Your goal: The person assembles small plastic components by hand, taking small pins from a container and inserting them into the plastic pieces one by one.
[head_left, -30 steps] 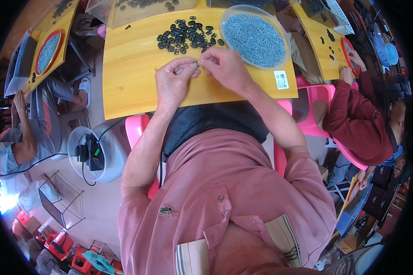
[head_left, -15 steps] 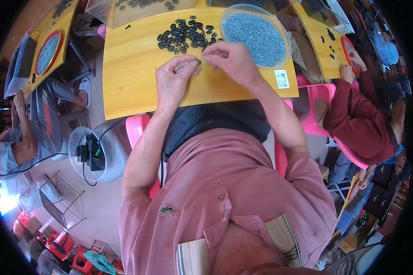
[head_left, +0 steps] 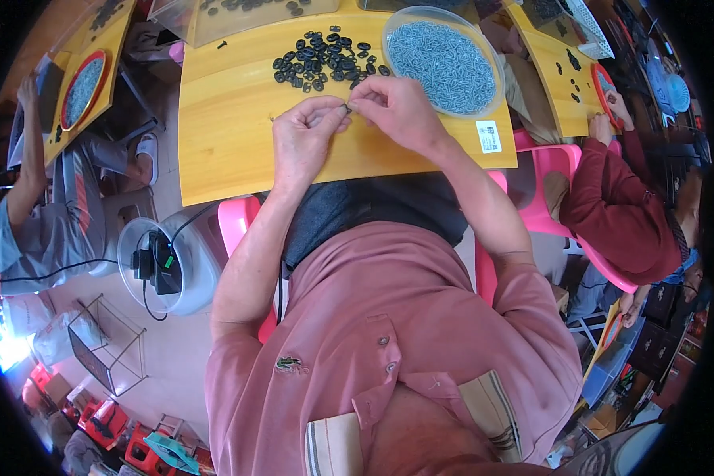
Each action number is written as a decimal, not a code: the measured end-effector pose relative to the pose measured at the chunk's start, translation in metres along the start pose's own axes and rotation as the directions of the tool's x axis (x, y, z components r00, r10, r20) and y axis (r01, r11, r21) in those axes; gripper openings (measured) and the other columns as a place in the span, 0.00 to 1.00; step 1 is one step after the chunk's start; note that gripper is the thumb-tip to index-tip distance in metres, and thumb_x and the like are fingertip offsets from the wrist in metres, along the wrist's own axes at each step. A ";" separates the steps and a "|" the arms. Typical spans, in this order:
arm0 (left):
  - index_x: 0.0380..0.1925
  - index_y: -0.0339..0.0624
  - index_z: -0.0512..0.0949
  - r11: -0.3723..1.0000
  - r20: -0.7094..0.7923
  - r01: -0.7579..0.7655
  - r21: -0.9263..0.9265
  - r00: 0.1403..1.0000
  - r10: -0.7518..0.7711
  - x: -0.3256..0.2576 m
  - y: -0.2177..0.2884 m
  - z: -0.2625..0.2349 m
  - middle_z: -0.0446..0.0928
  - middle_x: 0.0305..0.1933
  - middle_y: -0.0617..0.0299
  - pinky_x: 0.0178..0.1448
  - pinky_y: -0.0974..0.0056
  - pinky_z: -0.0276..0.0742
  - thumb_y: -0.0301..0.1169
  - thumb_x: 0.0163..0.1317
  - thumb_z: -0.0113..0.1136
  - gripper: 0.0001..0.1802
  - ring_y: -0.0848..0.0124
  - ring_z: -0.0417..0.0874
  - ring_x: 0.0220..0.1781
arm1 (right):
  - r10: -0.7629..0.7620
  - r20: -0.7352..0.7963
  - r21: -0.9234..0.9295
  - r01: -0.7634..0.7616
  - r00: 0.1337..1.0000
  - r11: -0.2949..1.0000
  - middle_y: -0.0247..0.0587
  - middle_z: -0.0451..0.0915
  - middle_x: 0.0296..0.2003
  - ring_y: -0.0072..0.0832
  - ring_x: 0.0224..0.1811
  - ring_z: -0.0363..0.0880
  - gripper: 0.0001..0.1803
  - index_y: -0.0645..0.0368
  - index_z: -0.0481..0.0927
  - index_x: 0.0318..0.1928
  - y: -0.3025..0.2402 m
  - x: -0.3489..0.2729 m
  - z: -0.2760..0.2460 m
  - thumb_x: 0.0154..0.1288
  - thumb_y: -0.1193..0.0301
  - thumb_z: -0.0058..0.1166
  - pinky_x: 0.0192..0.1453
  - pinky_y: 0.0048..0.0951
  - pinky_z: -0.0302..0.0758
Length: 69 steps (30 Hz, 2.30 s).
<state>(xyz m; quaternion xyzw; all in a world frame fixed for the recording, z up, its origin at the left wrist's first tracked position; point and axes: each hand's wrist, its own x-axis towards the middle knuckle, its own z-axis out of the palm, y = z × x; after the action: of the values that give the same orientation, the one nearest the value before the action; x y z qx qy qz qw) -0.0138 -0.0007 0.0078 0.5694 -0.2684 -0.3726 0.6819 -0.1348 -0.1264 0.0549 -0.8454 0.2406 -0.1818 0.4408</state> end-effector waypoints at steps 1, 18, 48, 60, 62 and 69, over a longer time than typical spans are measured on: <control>0.42 0.27 0.81 1.000 0.001 -0.001 0.001 1.000 0.001 0.000 0.000 0.000 0.85 0.36 0.56 0.42 0.73 0.81 0.23 0.65 0.61 0.09 0.75 0.86 0.35 | -0.001 -0.001 0.001 0.001 1.000 1.000 0.45 0.86 0.28 0.26 0.30 0.85 0.11 0.66 0.84 0.37 0.001 0.000 0.000 0.60 0.69 0.62 0.35 0.26 0.79; 0.40 0.31 0.80 0.996 0.009 0.071 -0.047 0.997 -0.071 -0.003 0.007 0.003 0.84 0.34 0.58 0.41 0.74 0.78 0.23 0.64 0.62 0.07 0.76 0.83 0.34 | 0.040 -0.034 0.373 -0.024 0.999 0.927 0.28 0.80 0.24 0.11 0.25 0.73 0.08 0.65 0.84 0.38 0.012 0.000 0.005 0.61 0.72 0.63 0.29 0.17 0.69; 0.42 0.39 0.83 0.344 0.135 -0.290 0.893 0.902 0.411 0.027 0.012 -0.015 0.77 0.31 0.52 0.42 0.54 0.76 0.33 0.57 0.67 0.14 0.53 0.81 0.36 | -0.004 -0.130 0.213 0.031 0.991 0.976 0.34 0.80 0.22 0.15 0.24 0.75 0.11 0.65 0.83 0.39 0.014 -0.003 -0.006 0.63 0.68 0.60 0.29 0.22 0.72; 0.37 0.37 0.84 0.445 0.092 -0.218 0.869 0.953 0.287 0.031 0.020 -0.014 0.81 0.33 0.50 0.40 0.56 0.78 0.32 0.53 0.70 0.13 0.57 0.83 0.34 | 0.021 -0.104 0.173 -0.003 0.994 0.985 0.25 0.74 0.21 0.12 0.23 0.69 0.09 0.63 0.84 0.38 0.014 -0.005 -0.011 0.64 0.69 0.60 0.28 0.18 0.69; 0.35 0.36 0.83 0.478 0.086 -0.202 0.855 0.963 0.254 0.029 0.023 -0.013 0.81 0.32 0.51 0.40 0.57 0.78 0.31 0.53 0.71 0.13 0.58 0.83 0.33 | 0.018 -0.108 0.192 0.003 0.994 0.981 0.26 0.74 0.21 0.12 0.23 0.69 0.09 0.63 0.84 0.38 0.015 -0.005 -0.010 0.64 0.70 0.60 0.28 0.18 0.69; 0.32 0.34 0.81 0.587 0.064 -0.164 0.793 0.980 0.188 0.023 0.024 -0.011 0.80 0.27 0.52 0.39 0.60 0.78 0.27 0.49 0.72 0.11 0.61 0.83 0.30 | -0.006 -0.092 0.219 0.026 0.996 0.975 0.27 0.76 0.23 0.12 0.25 0.72 0.08 0.64 0.83 0.38 0.011 -0.008 -0.009 0.63 0.71 0.60 0.29 0.19 0.70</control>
<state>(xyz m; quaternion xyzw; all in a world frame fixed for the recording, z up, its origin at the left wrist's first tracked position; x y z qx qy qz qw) 0.0129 -0.0115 0.0277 0.7881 -0.4513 -0.1379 0.3952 -0.1484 -0.1330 0.0502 -0.7843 0.2320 -0.2488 0.5188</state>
